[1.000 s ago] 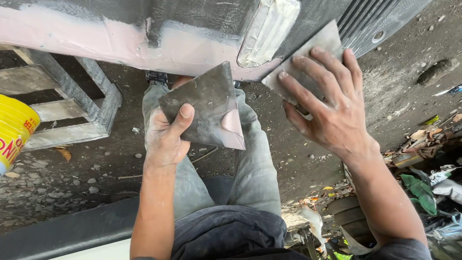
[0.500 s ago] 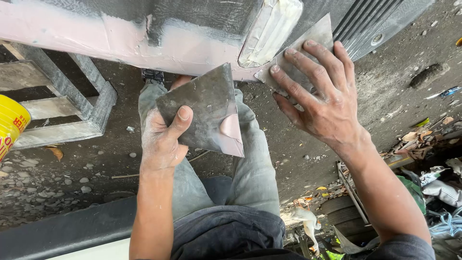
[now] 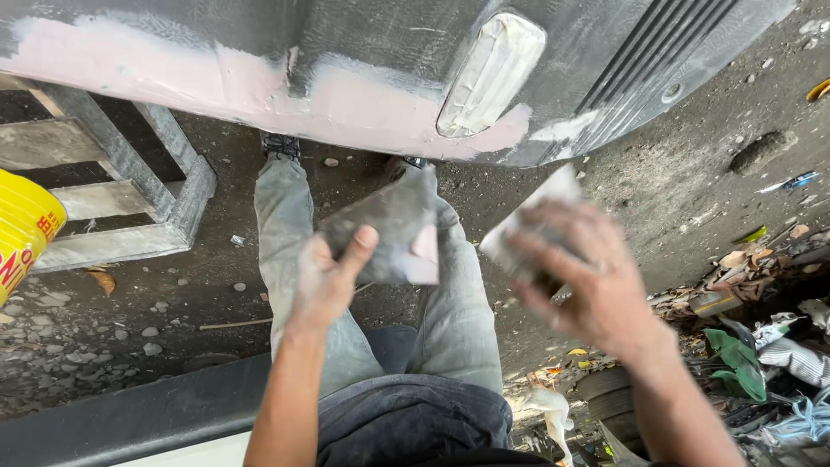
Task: The person applies pink body filler to a car bumper using a metal spreader and a sanding block. They smooth the filler on the bumper surface, then scrape additional filler from a can onto the spreader to continue the application.
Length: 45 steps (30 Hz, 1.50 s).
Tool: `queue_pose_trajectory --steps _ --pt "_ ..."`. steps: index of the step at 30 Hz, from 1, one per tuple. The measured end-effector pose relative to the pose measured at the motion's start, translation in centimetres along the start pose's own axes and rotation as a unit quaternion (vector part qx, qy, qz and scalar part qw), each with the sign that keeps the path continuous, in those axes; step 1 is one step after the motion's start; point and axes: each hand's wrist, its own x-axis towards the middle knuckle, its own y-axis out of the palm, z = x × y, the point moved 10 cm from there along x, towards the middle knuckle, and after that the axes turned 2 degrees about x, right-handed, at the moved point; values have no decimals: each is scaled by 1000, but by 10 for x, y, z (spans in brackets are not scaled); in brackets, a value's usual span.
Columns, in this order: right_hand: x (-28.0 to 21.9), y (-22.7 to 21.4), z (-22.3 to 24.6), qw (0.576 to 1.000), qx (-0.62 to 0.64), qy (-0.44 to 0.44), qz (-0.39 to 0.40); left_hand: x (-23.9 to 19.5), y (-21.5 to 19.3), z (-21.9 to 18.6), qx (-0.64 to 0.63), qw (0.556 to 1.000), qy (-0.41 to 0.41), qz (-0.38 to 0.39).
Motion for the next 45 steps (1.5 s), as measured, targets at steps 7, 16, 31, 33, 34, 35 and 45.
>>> queue_pose_trajectory --steps 7,16,31,33,34,35,45 --pt "-5 31 38 947 318 20 -32 -21 19 8 -153 988 -36 12" --pt "12 26 15 985 -61 24 -162 7 12 -98 -266 955 89 92" --pt "40 30 5 980 -87 34 -178 18 -20 -64 -263 961 38 82" --pt "32 38 0 985 -92 71 -127 17 -21 -67 -241 966 49 82" --pt "24 37 5 985 -92 68 -130 11 -20 -68 -240 966 52 82" --pt "18 43 2 986 -103 100 -86 6 -20 -66 -178 981 42 68" --pt "-55 100 36 936 330 101 64 -36 66 -7 -310 924 -214 60"
